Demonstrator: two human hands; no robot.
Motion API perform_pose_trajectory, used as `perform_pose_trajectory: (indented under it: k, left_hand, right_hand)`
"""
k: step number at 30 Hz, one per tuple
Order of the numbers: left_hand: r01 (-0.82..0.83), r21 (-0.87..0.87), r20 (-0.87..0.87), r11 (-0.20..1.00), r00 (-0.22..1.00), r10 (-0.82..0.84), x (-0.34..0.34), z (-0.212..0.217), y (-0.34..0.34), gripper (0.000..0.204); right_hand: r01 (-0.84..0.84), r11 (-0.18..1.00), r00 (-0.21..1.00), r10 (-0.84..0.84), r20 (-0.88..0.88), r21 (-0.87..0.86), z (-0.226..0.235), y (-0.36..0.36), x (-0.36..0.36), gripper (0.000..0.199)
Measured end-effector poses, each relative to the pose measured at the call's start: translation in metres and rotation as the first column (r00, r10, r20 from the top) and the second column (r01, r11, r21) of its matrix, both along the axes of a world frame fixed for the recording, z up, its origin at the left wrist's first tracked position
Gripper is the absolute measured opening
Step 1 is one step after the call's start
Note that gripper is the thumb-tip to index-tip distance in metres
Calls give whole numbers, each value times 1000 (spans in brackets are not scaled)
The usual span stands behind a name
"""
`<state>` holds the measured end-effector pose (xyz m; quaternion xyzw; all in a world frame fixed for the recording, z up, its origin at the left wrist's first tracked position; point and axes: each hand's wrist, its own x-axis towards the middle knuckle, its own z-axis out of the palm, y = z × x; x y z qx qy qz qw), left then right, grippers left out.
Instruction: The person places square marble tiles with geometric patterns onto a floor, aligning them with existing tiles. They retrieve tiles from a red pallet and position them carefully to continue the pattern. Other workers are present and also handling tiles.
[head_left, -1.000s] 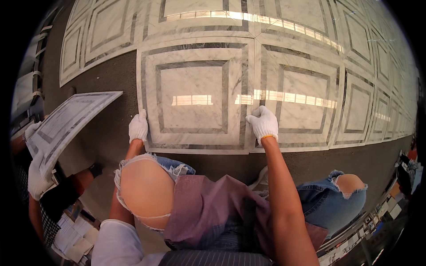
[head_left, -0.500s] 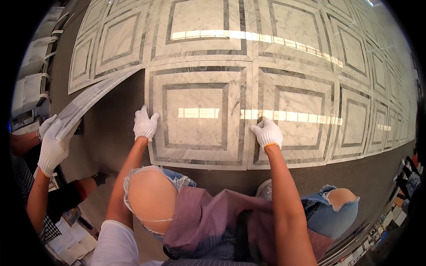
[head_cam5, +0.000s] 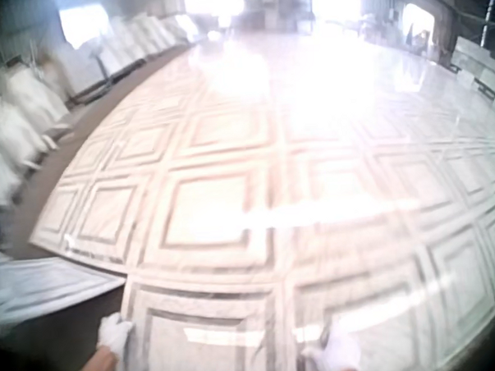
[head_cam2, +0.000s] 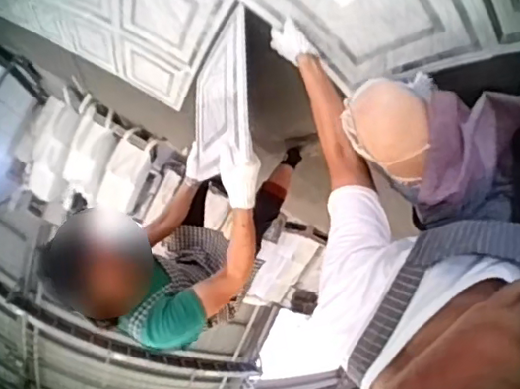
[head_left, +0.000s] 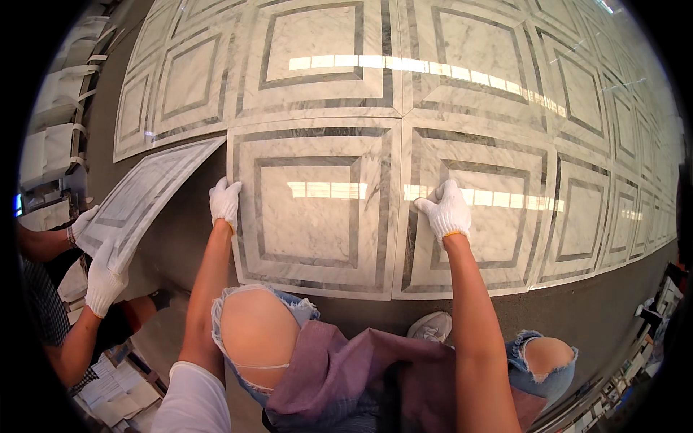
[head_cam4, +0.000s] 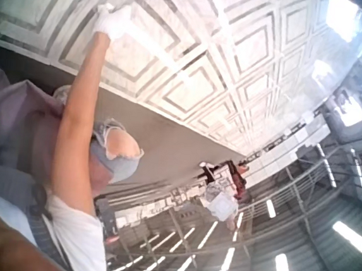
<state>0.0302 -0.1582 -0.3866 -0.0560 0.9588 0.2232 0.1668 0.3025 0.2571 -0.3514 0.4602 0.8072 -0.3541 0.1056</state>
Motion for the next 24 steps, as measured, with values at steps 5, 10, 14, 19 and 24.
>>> perform_pose_trajectory:
  k: [5, 10, 14, 19, 24]
  left_hand:
    - [2, -42, -44, 999, 999, -3, 11, 18, 29, 50]
    - [122, -220, 82, 968, 991, -106, 5, 35, 38, 62]
    - [249, -159, -115, 955, 956, -269, 34, 34, 20, 66]
    - [-156, 254, 345, 954, 937, 62, 164, 100, 10, 35]
    - [-720, -155, 942, 676, 98, 320, 223, 71, -40, 47]
  right_hand:
    - [32, 999, 998, -32, 56, 1, -4, 2, -1, 46]
    - [140, 989, 990, -141, -12, -42, -3, -2, -2, 42]
    - [454, 891, 879, -443, -178, 26, -11, -47, 11, 37]
    - [843, 530, 534, -845, 23, -91, 22, -202, 59, 42]
    - [891, 178, 348, -858, 377, -418, -3, -273, 102, 46]
